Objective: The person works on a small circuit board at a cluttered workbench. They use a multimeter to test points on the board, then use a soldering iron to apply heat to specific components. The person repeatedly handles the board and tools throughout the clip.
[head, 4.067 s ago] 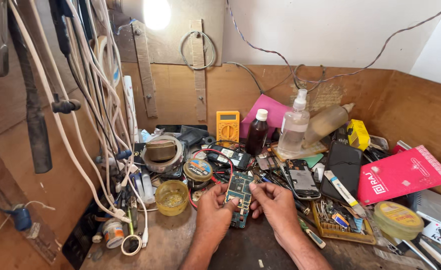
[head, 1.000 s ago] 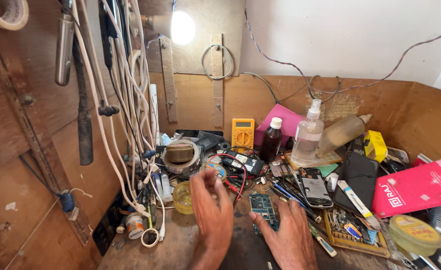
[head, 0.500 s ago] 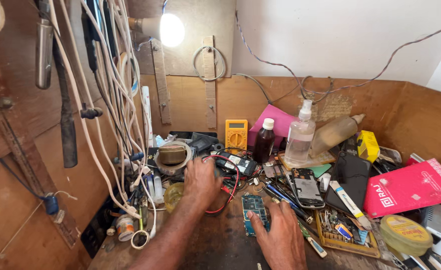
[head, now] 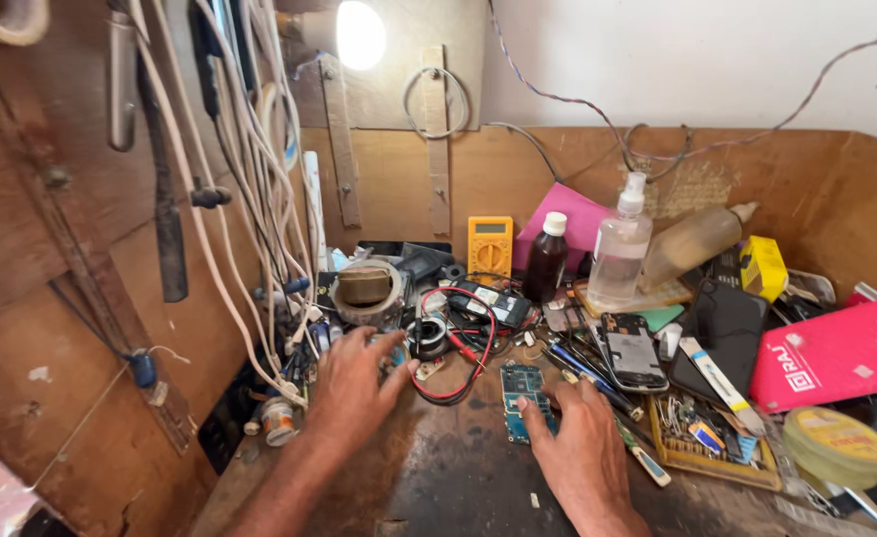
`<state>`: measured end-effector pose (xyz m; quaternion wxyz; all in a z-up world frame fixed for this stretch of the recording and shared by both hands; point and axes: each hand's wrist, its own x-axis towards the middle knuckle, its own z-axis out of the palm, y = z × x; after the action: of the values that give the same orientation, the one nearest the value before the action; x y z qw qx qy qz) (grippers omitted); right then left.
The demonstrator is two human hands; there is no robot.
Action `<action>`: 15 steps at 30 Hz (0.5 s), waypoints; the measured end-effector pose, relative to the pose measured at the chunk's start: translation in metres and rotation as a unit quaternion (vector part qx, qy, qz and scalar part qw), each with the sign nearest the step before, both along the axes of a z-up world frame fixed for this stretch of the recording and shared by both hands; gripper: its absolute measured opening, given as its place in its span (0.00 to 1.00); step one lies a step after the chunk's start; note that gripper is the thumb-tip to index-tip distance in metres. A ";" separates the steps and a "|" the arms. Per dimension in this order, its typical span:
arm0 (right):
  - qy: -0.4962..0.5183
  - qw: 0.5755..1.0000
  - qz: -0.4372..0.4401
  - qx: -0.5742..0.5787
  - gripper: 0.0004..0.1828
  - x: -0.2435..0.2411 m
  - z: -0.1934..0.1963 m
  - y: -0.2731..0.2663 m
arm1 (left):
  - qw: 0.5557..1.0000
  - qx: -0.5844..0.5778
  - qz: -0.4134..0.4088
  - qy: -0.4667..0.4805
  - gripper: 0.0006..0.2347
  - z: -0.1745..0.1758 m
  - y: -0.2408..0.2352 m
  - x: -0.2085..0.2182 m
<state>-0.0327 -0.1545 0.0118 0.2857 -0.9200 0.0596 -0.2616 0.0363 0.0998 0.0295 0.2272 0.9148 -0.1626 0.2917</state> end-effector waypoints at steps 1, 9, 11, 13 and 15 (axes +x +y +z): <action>0.003 1.000 0.000 0.004 0.21 0.000 0.001 0.001 | 1.000 0.008 0.003 -0.005 0.19 -0.003 0.000 -0.001; 0.026 1.000 -0.003 -0.002 0.21 0.004 0.000 -0.002 | 0.997 0.057 0.015 -0.043 0.18 -0.008 0.002 -0.006; 0.060 0.998 -0.009 0.005 0.23 0.005 0.003 -0.001 | 0.993 0.061 0.025 -0.093 0.17 -0.003 -0.003 -0.008; 0.068 0.998 -0.007 -0.007 0.27 0.005 0.005 0.002 | 0.991 0.050 0.024 -0.123 0.18 0.003 -0.009 -0.006; 0.052 0.998 0.003 -0.038 0.31 0.003 0.005 0.005 | 0.991 0.021 0.012 -0.130 0.21 0.011 -0.018 0.004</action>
<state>-0.0300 -0.1494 0.0169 0.2475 -0.9428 0.0612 -0.2146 0.0400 0.0819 0.0403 0.1811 0.8757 -0.1858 0.4072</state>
